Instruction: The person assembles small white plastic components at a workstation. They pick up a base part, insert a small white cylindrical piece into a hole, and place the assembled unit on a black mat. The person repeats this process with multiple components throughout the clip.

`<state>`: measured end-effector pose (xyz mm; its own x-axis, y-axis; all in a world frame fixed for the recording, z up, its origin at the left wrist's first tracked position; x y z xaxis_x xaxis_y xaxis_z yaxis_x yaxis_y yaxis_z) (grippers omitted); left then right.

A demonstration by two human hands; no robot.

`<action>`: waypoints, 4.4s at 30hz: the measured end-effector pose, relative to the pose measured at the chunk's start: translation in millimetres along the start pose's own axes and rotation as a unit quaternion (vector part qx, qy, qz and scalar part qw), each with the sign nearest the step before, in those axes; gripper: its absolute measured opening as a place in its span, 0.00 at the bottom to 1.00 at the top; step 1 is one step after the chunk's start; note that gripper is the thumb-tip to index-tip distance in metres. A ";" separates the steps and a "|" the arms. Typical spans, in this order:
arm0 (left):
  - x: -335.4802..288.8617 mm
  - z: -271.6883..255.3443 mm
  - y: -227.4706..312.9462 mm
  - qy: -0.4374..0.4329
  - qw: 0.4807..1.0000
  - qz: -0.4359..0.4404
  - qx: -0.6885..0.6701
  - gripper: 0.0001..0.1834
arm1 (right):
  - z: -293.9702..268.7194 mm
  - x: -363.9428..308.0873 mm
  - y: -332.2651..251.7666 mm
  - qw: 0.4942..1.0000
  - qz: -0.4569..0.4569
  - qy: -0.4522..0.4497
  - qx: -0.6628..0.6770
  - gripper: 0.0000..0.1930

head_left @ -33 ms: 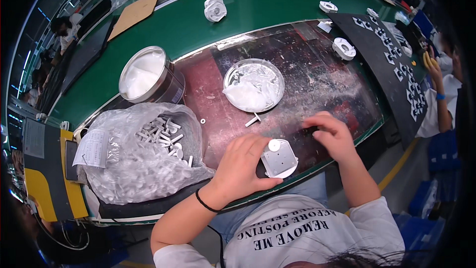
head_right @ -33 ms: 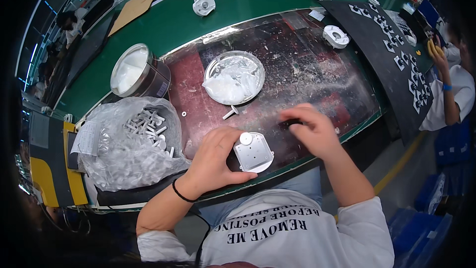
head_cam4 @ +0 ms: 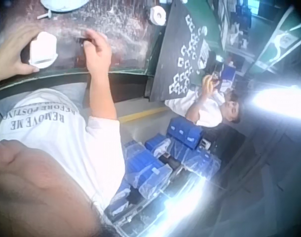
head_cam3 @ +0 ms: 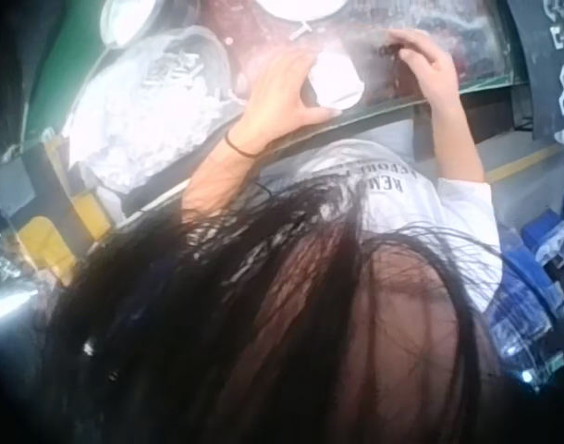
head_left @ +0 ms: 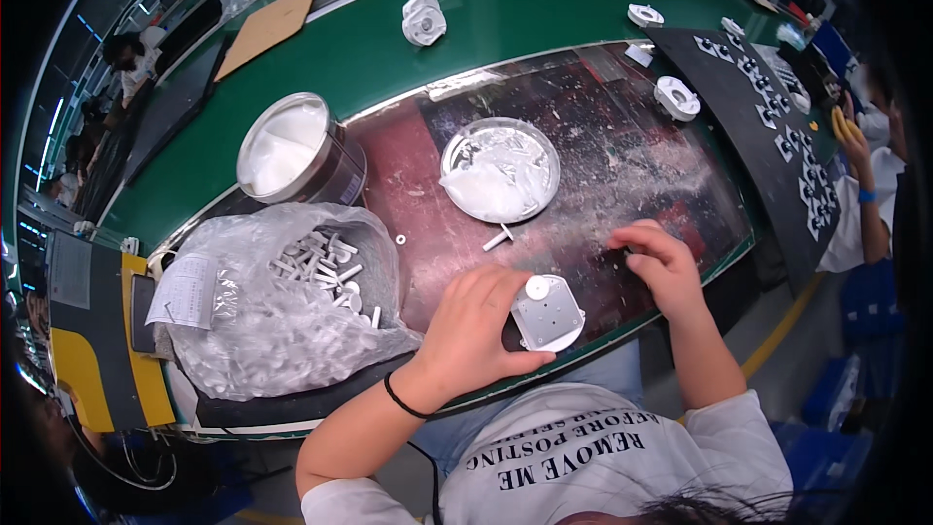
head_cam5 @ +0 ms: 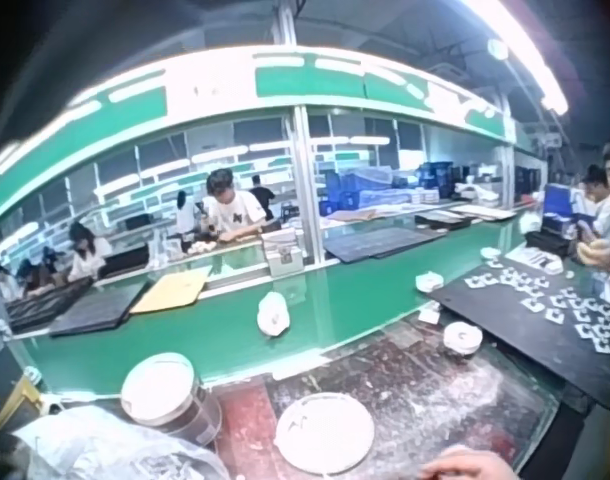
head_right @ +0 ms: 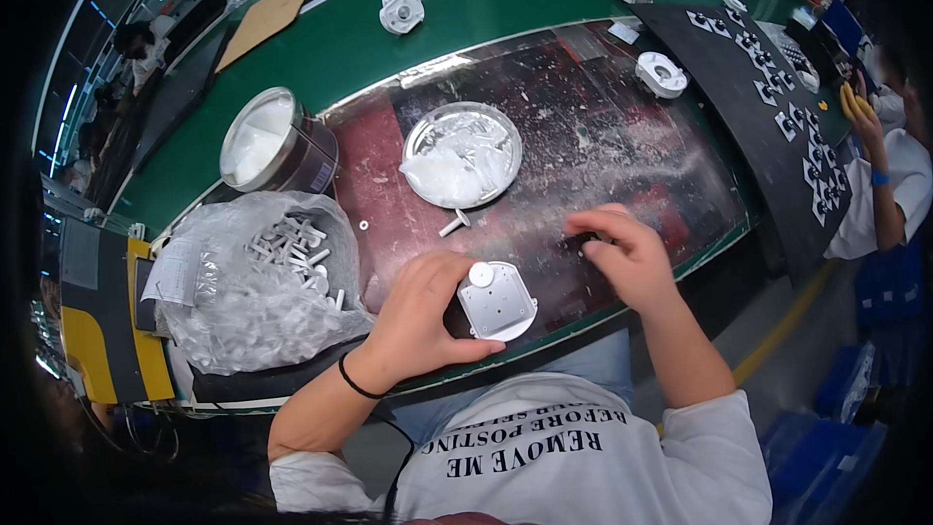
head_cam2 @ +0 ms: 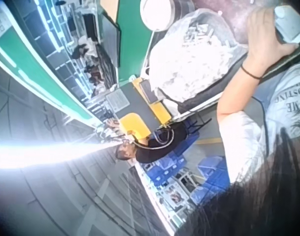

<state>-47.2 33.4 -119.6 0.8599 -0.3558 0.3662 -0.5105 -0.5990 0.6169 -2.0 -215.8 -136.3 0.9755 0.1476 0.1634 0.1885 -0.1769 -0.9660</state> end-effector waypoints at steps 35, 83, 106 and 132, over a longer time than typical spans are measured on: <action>294.9 -97.1 -276.4 0.178 0.830 -0.383 0.364 0.38 | -35.2 -9.0 5.8 0.985 -0.148 0.069 -0.061 0.05; 289.1 18.9 16.9 -0.101 0.972 0.005 -0.211 0.31 | -43.4 -13.4 10.8 0.981 -0.158 0.116 0.003 0.05; -8.7 19.6 -10.0 0.105 0.991 -0.085 -0.028 0.27 | -99.6 -35.9 -16.2 0.901 -0.216 0.283 -0.248 0.05; -10.9 14.6 -3.5 0.028 0.999 0.034 -0.008 0.42 | -183.4 -9.4 23.3 0.657 -0.159 0.359 -0.644 0.13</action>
<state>-54.7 28.9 -135.9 0.8219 -0.3539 0.4464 -0.5684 -0.5628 0.6001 14.1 -399.8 -123.7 0.5784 -0.0383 0.8148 -0.1144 -0.9928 0.0345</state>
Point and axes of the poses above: each hand's wrist, its own x-axis towards the middle knuckle, its own z-axis out of the palm, y = z × x, the point moved 2 cm from there along x, towards the middle knuckle, and after that the axes turned 7 degrees about y, right-handed, at the moved point
